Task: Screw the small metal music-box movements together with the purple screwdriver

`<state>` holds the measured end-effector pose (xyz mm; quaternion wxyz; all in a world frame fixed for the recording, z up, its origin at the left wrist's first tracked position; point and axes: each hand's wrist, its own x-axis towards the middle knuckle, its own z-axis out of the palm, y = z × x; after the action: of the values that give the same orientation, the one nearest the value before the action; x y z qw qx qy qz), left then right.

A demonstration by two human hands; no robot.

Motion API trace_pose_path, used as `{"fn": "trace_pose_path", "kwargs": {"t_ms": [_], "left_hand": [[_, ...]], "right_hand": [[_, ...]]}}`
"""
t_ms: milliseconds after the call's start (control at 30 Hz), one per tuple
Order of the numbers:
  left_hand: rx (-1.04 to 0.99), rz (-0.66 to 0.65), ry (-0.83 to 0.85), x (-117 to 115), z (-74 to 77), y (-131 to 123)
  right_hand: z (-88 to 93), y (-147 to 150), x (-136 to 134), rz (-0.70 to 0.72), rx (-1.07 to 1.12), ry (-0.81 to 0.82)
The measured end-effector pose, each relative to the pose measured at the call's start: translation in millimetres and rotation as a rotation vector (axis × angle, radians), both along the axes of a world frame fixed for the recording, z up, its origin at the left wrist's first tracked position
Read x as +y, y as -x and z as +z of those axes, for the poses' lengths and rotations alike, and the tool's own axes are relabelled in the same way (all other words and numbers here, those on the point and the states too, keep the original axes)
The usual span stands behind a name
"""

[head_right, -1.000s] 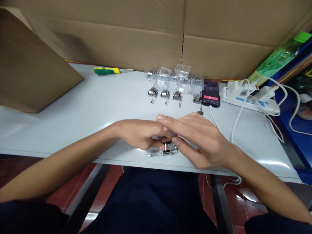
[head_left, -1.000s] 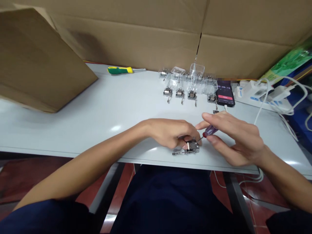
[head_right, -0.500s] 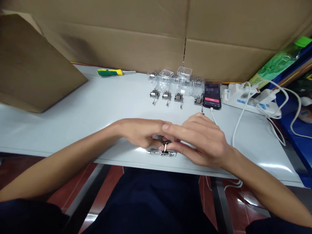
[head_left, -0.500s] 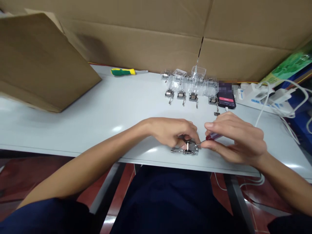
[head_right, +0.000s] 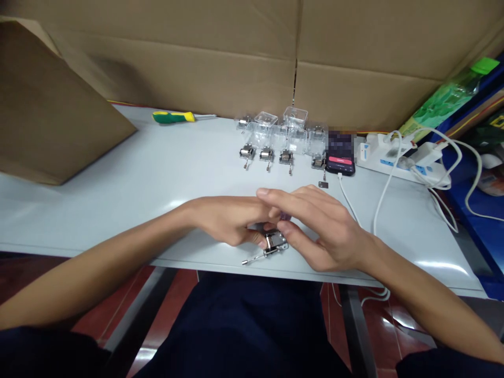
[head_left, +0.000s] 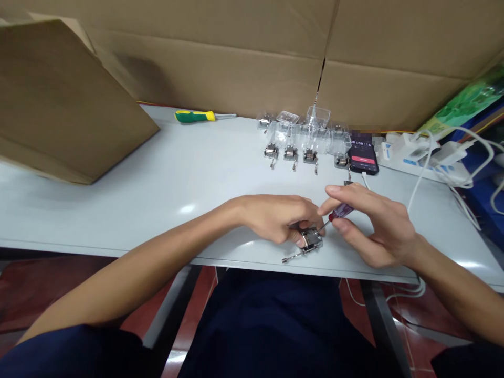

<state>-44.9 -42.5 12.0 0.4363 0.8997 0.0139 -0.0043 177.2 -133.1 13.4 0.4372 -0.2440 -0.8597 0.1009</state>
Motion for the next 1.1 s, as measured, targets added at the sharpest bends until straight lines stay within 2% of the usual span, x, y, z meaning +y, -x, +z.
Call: {"fn": "trace_pose_path", "kwargs": {"t_ms": [133,333,433,500,667,800,967,1100], "left_hand": [[0.051,0.032,-0.024,-2.7,-2.5,-1.4],[0.028,0.063,-0.025,-3.5,-2.3,-4.0],[0.036,0.069,-0.046,-3.3,-3.0,-5.2],[0.045,0.07,-0.046,-3.2,-4.0,-5.5],[0.023,0.087,-0.009,-3.0,-5.4,-5.8],[0.05,0.08,-0.029,-3.5,-3.8,-6.5],[0.025,0.1,0.0,-2.6,-6.0,-5.7],[-0.039,0.112,-0.014,-1.3,-9.8,-4.6]], "right_hand": [[-3.6,1.3,0.4,-0.106,0.03,-0.129],[-4.7,4.7,1.1,-0.097,0.029,-0.123],[-3.8,4.9,2.1,-0.147,0.041,-0.204],[-2.2,4.5,2.5,-0.131,0.034,-0.242],[-0.4,4.2,0.1,-0.095,0.034,-0.099],[-1.6,2.9,0.5,-0.148,0.023,-0.196],[0.5,4.1,1.7,-0.072,0.024,-0.12],[0.7,4.8,1.6,-0.123,0.035,-0.184]]}}
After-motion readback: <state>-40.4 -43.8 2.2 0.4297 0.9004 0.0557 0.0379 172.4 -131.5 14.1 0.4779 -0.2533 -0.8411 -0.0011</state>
